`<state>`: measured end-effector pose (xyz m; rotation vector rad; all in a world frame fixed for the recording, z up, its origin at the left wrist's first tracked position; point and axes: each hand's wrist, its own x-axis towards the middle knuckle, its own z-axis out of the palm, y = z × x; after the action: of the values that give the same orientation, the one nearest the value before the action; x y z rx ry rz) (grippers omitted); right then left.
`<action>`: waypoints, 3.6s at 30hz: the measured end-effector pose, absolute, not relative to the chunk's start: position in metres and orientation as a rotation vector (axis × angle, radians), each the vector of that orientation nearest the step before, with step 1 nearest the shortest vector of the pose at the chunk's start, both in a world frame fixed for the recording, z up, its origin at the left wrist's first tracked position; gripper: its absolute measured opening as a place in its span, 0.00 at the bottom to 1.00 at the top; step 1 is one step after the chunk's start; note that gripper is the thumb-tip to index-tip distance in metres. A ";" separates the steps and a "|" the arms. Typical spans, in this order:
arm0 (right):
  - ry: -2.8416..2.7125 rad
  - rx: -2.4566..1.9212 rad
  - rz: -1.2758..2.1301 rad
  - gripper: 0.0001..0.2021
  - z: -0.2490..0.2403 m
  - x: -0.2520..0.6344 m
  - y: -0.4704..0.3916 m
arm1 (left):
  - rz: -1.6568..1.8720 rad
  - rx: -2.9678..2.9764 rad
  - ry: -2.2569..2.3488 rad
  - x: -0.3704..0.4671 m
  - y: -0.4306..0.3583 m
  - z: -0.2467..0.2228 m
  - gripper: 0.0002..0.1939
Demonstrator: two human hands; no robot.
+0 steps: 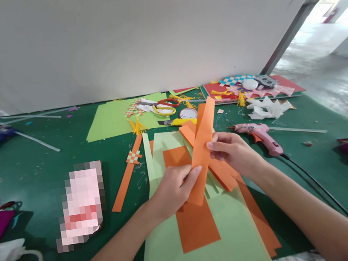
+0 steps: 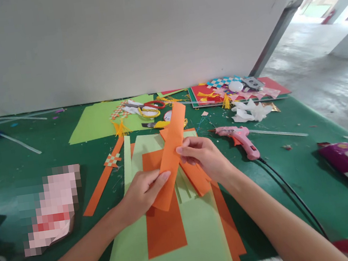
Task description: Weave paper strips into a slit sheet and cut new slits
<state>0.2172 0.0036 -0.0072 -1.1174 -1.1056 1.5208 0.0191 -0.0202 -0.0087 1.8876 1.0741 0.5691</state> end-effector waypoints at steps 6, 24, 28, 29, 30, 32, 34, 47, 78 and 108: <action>-1.077 -1.070 1.447 0.11 -0.007 0.219 0.005 | 0.538 1.831 1.056 0.019 -0.020 -0.009 0.24; -1.346 -1.155 1.518 0.11 -0.005 0.202 -0.005 | 0.651 2.005 1.126 0.019 -0.021 -0.012 0.21; -1.344 -1.146 1.509 0.12 -0.006 0.200 -0.006 | 0.681 1.999 1.132 0.019 -0.020 -0.011 0.22; -1.345 -1.149 1.508 0.12 -0.006 0.200 -0.006 | 0.684 1.999 1.135 0.019 -0.019 -0.011 0.22; -1.346 -1.152 1.506 0.12 -0.006 0.200 -0.006 | 0.687 2.002 1.138 0.019 -0.019 -0.012 0.22; -1.347 -1.148 1.504 0.11 -0.006 0.200 -0.006 | 0.692 2.010 1.145 0.019 -0.019 -0.012 0.22; -1.346 -1.137 1.505 0.11 -0.006 0.200 -0.006 | 0.704 2.014 1.151 0.019 -0.020 -0.013 0.22; -1.328 -1.136 1.504 0.10 -0.006 0.198 -0.007 | 0.723 1.992 1.168 0.019 -0.019 -0.013 0.23; -1.230 -1.140 1.479 0.10 -0.009 0.212 0.000 | 0.671 1.915 1.109 0.018 -0.020 -0.010 0.23; -1.133 -1.169 1.385 0.11 -0.005 0.221 0.005 | 0.484 1.700 1.054 0.018 -0.019 0.002 0.22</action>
<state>0.2214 0.0048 -0.0049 -1.1688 -1.1328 1.3851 0.0183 -0.0193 0.0024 1.6996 1.0540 0.4836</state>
